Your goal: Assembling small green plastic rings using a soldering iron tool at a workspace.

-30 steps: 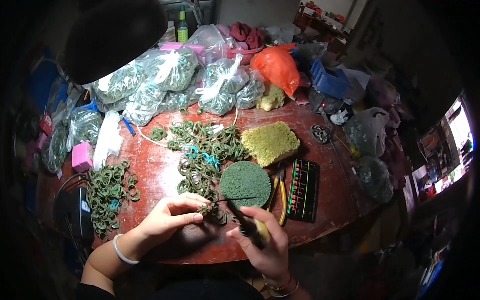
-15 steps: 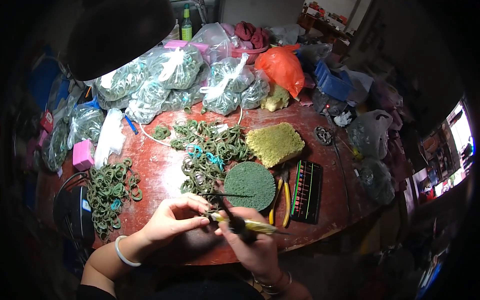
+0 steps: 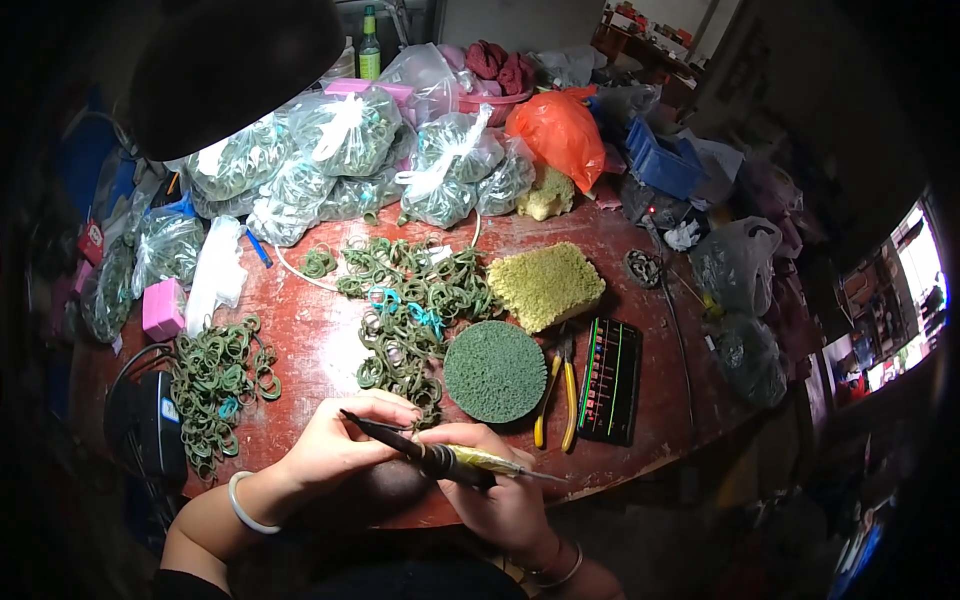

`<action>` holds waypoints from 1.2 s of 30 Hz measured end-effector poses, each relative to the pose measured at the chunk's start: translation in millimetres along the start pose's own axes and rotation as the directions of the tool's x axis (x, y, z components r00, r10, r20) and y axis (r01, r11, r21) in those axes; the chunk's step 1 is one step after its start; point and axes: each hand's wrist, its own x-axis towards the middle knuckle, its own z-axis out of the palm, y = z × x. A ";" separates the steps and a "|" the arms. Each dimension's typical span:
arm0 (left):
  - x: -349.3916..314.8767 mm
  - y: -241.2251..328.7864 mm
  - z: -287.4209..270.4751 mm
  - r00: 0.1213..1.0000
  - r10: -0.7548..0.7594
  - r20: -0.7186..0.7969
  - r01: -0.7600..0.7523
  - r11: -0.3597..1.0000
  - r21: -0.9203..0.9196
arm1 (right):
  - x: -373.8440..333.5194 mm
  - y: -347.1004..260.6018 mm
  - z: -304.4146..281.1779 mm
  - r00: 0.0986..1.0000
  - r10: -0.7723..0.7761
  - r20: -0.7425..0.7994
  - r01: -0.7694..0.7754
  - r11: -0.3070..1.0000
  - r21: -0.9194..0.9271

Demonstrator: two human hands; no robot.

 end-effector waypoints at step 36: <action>2.2 -2.9 -4.1 0.976 -0.215 -0.034 0.198 0.940 -0.280 | -8.2 -1.7 -27.4 0.939 -0.055 -0.340 0.025 0.995 -0.093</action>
